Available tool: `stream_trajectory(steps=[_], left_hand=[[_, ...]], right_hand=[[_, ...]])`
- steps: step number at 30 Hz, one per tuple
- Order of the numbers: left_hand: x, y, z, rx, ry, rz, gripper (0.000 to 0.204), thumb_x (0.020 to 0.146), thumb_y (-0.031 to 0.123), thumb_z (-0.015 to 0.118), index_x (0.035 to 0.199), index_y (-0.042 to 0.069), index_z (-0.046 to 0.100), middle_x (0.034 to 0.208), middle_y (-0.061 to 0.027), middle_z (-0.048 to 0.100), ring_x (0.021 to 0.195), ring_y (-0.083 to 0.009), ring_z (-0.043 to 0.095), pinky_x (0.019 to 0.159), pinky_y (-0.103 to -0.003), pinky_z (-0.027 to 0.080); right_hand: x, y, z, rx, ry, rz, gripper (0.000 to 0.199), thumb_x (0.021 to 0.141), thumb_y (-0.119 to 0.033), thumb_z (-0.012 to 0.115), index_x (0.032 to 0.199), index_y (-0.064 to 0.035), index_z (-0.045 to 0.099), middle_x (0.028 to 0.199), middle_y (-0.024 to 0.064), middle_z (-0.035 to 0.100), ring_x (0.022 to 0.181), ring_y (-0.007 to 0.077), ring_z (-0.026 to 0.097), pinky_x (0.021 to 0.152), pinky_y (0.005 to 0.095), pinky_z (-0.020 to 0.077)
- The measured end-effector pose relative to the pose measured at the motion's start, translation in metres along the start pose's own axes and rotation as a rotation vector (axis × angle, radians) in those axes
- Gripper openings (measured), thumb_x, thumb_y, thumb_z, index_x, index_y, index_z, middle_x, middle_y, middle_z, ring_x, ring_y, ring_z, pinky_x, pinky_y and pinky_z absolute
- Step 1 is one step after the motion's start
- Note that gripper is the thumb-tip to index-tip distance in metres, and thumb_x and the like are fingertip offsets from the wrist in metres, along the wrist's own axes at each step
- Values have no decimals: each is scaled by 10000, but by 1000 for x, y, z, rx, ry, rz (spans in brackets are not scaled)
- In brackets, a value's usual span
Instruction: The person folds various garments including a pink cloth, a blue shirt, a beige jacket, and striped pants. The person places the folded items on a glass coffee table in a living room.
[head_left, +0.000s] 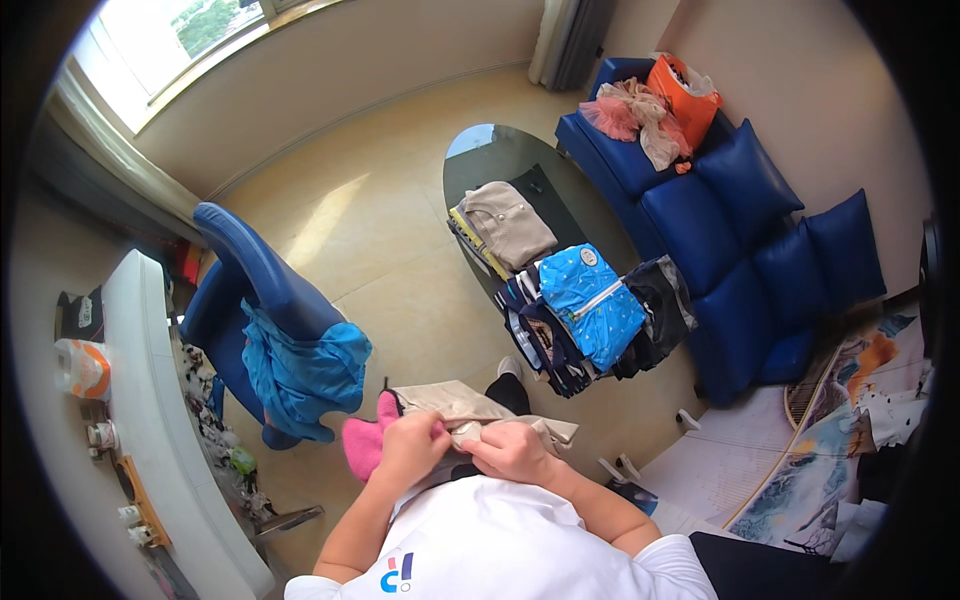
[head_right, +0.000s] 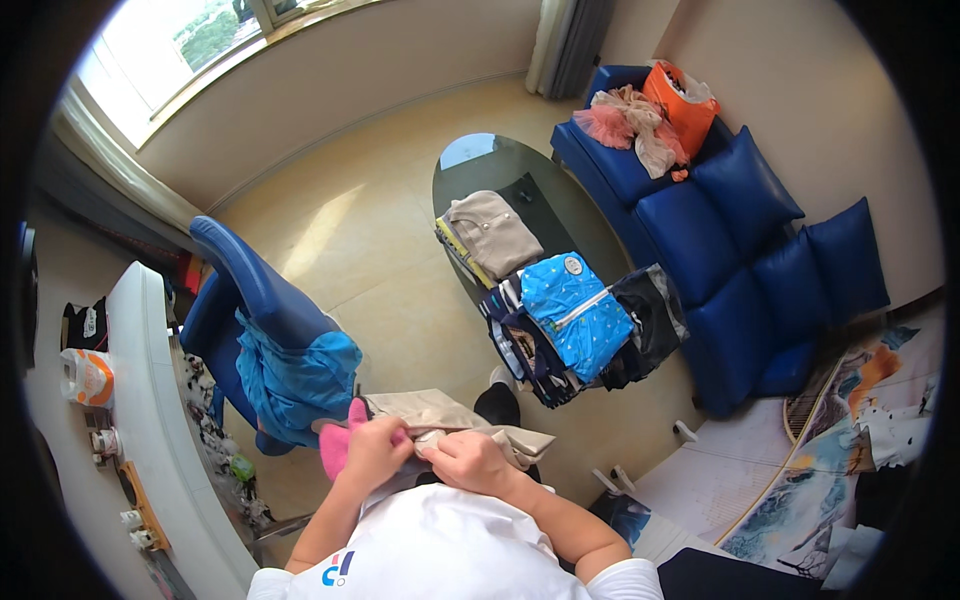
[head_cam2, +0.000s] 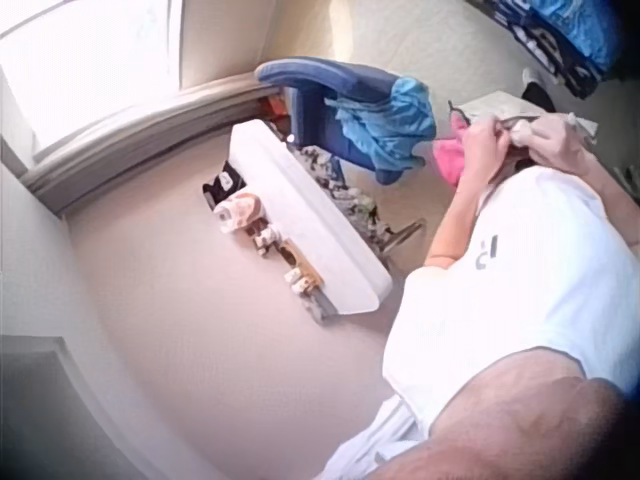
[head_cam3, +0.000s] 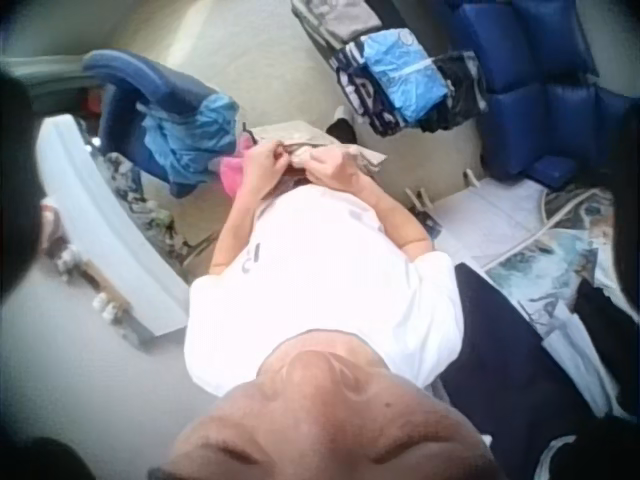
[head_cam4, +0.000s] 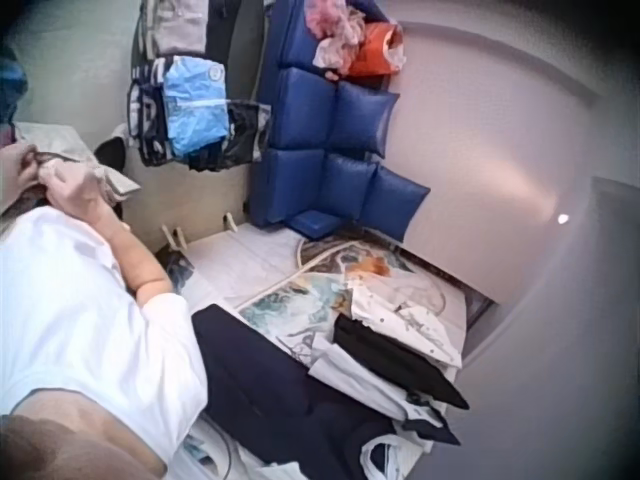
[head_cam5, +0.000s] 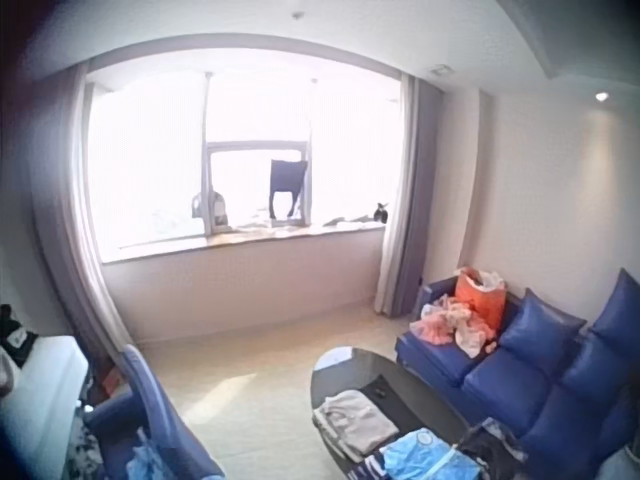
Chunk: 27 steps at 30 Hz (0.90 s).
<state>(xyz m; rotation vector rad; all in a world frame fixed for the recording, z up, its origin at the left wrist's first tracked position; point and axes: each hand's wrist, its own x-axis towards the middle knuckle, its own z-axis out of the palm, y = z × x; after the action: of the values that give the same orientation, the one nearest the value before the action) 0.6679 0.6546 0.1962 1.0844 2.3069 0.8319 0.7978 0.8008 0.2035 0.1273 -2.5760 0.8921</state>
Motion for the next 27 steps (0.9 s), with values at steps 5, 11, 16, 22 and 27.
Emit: stream_trajectory(steps=[5, 11, 16, 22, 27], left_hand=[[-5, -18, -24, -971, 87, -308, 108, 826, -2, 468, 848, 5, 573, 689, 17, 570, 561, -24, 490, 489, -175, 386], [-15, 1, -34, -945, 42, -159, 96, 780, -25, 457, 802, -6, 548, 642, 29, 499, 534, -32, 417, 490, -182, 335], [-12, 37, -48, -760, -160, 271, 37, 661, -18, 529, 688, 3, 514, 559, -45, 396, 486, -106, 351, 458, -251, 301], [-15, 68, -37, -722, -380, 518, 103, 659, -9, 632, 667, 35, 538, 575, -60, 468, 487, -204, 469, 466, -300, 373], [-6, 64, -38, -674, -428, 602, 101, 682, -4, 639, 678, 24, 542, 603, -58, 508, 479, -194, 465, 463, -290, 374]], right_hand=[[6, 3, -17, 237, -137, 320, 251, 795, -279, 668, 775, -33, 618, 690, 126, 608, 616, 297, 602, 549, 374, 477], [14, 27, -4, 288, -179, 609, 241, 819, -273, 635, 873, -38, 627, 803, 131, 596, 718, 285, 593, 663, 364, 485], [48, 50, 21, 181, 218, 364, 352, 770, -265, 656, 1059, -74, 591, 1062, 148, 526, 1013, 327, 498, 843, 383, 424], [71, 87, 28, -66, 195, 289, 308, 702, -217, 648, 982, -88, 644, 1044, 129, 587, 990, 305, 546, 827, 368, 438], [53, 153, 17, 262, -390, 529, 233, 784, -180, 570, 924, -22, 668, 813, 149, 667, 753, 269, 645, 705, 329, 502]])
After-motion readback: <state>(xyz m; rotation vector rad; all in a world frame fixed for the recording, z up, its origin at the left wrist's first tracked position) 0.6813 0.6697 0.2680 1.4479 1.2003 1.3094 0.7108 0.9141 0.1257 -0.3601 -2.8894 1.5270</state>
